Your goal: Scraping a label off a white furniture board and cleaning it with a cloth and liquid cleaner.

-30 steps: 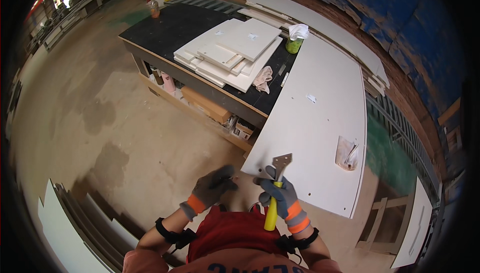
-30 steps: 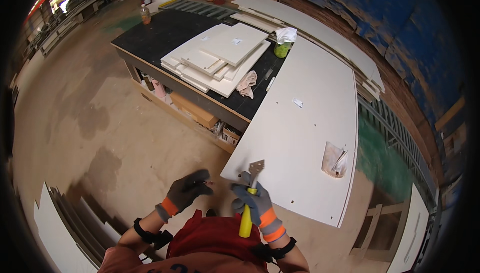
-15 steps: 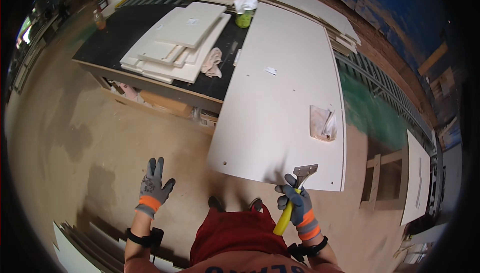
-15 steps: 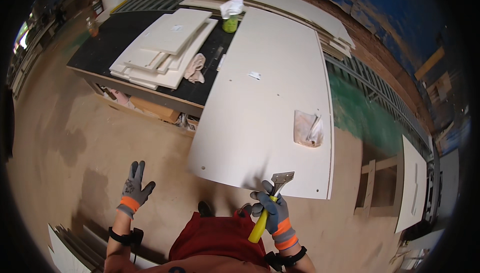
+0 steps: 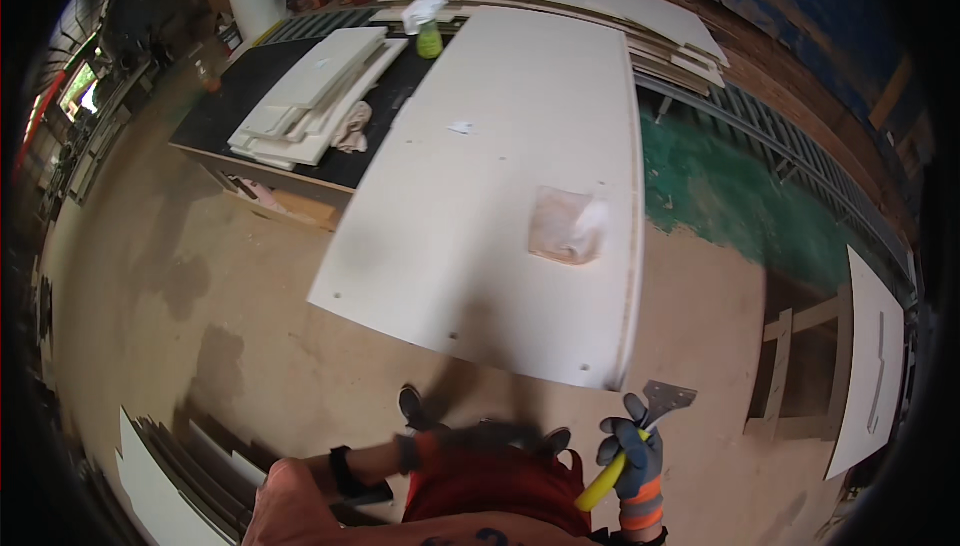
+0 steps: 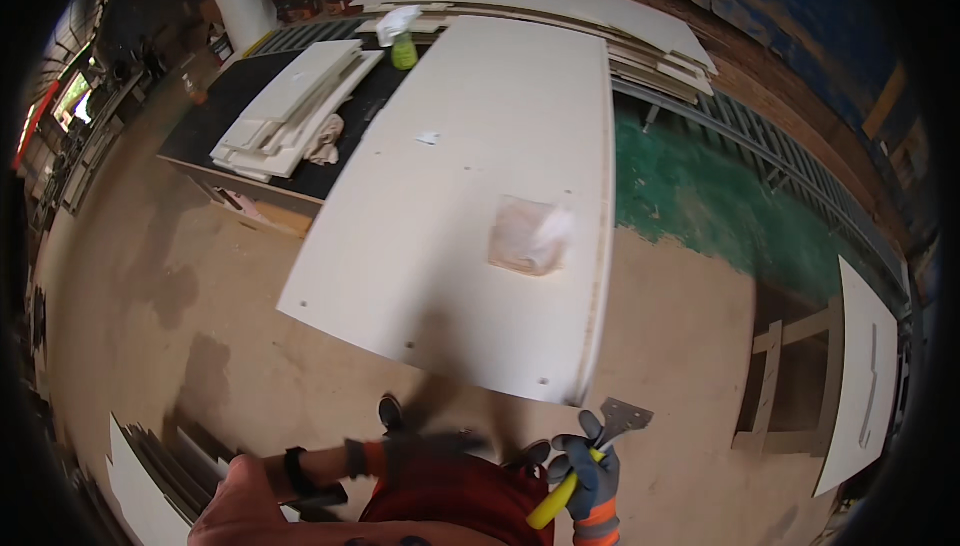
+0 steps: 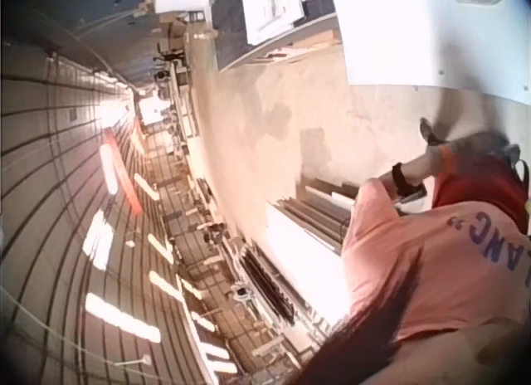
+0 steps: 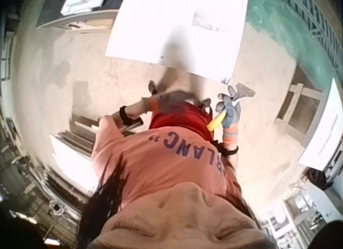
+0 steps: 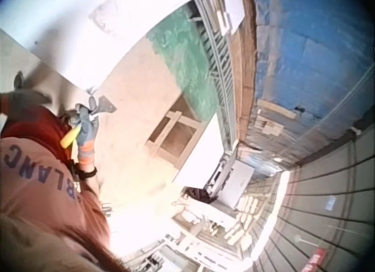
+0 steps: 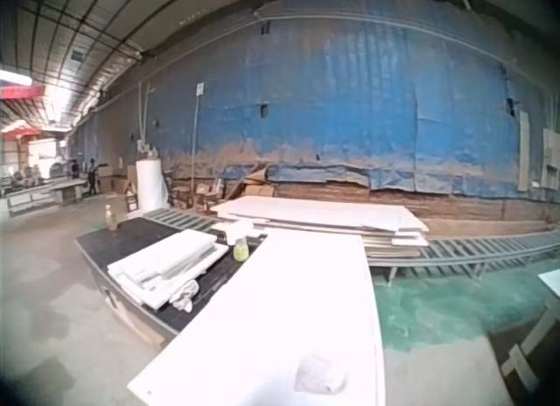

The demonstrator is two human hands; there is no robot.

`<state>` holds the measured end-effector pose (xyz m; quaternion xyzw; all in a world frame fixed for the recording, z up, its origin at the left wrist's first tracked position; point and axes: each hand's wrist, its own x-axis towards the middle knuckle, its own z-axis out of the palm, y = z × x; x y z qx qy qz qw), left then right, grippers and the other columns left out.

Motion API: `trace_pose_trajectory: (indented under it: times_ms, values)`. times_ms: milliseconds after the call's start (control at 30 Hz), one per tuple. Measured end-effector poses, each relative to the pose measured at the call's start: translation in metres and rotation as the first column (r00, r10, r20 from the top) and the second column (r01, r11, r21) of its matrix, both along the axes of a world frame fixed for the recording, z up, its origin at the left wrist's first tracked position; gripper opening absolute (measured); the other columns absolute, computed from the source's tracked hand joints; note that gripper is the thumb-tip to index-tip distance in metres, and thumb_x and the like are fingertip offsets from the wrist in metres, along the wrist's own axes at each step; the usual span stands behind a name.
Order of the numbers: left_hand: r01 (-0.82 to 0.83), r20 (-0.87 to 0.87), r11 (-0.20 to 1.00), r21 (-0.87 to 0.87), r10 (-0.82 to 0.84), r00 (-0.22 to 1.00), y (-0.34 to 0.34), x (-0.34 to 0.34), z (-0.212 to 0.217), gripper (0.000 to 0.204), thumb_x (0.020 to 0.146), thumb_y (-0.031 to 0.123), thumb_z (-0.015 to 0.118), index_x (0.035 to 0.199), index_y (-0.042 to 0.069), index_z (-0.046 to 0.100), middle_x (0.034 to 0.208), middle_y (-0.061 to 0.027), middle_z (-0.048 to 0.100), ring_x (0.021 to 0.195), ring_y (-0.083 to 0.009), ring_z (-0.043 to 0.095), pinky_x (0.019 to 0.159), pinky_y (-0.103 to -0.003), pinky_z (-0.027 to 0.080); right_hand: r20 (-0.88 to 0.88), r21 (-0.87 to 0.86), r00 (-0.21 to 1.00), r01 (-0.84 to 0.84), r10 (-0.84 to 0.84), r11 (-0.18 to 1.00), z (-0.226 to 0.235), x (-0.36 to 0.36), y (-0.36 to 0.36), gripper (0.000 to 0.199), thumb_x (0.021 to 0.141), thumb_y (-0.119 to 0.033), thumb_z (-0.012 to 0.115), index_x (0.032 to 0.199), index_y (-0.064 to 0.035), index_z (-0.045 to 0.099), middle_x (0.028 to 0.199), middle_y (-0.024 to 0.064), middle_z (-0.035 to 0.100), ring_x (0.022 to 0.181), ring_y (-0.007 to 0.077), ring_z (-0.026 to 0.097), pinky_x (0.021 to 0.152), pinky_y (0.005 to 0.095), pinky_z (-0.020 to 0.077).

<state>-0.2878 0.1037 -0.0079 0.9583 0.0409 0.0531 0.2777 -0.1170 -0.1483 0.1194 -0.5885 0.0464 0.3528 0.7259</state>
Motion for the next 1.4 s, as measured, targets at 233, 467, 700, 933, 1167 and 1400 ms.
trace_pose_trajectory:
  times_ms: [233, 467, 700, 933, 1167, 1400]
  values:
    - [-0.052, 0.259, 0.989, -0.141, 0.087, 0.962, -0.077, 0.138, 0.094, 0.055, 0.083, 0.022, 0.071, 0.128, 0.0, 0.05, 0.128, -0.0211, 0.051, 0.122, -0.0366, 0.047, 0.104, -0.043, 0.037, -0.06, -0.051, 0.992, 0.109, -0.112, 0.993, -0.019, 0.122, -0.142, 0.045, 0.089, -0.013, 0.058, 0.132, -0.0144, 0.046, 0.096, 0.0131, 0.062, 0.06, 0.0203, 0.06, 0.055, 0.0341, 0.0519]
    - [-0.646, 0.272, 0.729, 0.227, 0.59, 0.761, -0.046, 0.181, 0.068, 0.072, 0.078, 0.035, 0.072, 0.132, -0.003, 0.043, 0.126, -0.0288, 0.046, 0.114, -0.0448, 0.045, 0.096, -0.048, 0.04, -0.214, 0.057, 0.976, 0.036, -0.023, 0.998, -0.037, 0.246, -0.15, 0.05, 0.086, -0.005, 0.058, 0.134, -0.0097, 0.043, 0.106, 0.0128, 0.055, 0.078, 0.0199, 0.059, 0.069, 0.035, 0.0509]
    - [-0.781, 0.033, 0.617, 0.095, 0.782, 0.622, -0.008, 0.298, 0.081, 0.074, 0.081, 0.046, 0.065, 0.133, 0.0, 0.042, 0.136, -0.0257, 0.041, 0.13, -0.0426, 0.033, 0.105, -0.052, 0.029, -0.268, 0.12, 0.935, -0.208, 0.233, 0.971, -0.045, 0.379, -0.108, 0.049, 0.086, -0.009, 0.056, 0.134, -0.0092, 0.044, 0.104, 0.0097, 0.055, 0.074, 0.016, 0.056, 0.065, 0.0282, 0.0476]
    - [-0.676, -0.036, 0.66, 0.329, 0.723, 0.689, -0.023, 0.376, 0.024, 0.049, 0.088, 0.029, 0.053, 0.133, 0.009, 0.05, 0.137, -0.0128, 0.048, 0.13, -0.0346, 0.039, 0.107, -0.054, 0.027, -0.234, 0.086, 0.902, -0.353, 0.363, 0.932, -0.042, 0.497, -0.064, 0.046, 0.084, -0.014, 0.06, 0.127, -0.0085, 0.048, 0.1, 0.0077, 0.058, 0.068, 0.0131, 0.054, 0.06, 0.0253, 0.0484]
    - [-0.65, -0.265, 0.675, -0.349, 0.594, 0.76, -0.181, 0.388, 0.035, 0.041, 0.086, 0.011, 0.054, 0.127, 0.009, 0.058, 0.111, -0.0101, 0.066, 0.101, -0.0239, 0.063, 0.092, -0.035, 0.048, -0.269, 0.071, 0.783, -0.565, 0.561, 0.822, -0.055, 0.608, -0.029, 0.054, 0.086, -0.018, 0.058, 0.137, -0.0101, 0.043, 0.106, 0.0118, 0.057, 0.074, 0.0184, 0.057, 0.066, 0.0303, 0.0508]
    - [-0.565, -0.324, -0.222, -0.794, 0.942, 0.085, -0.176, 0.453, 0.069, 0.036, 0.094, 0.025, 0.057, 0.123, 0.003, 0.061, 0.099, -0.0028, 0.069, 0.083, -0.0121, 0.061, 0.076, -0.027, 0.05, -0.17, 0.112, 0.62, -0.76, 0.766, 0.64, -0.042, 0.679, 0.084, 0.055, 0.086, -0.02, 0.059, 0.138, -0.0101, 0.043, 0.106, 0.0104, 0.061, 0.076, 0.0218, 0.062, 0.066, 0.0362, 0.0536]
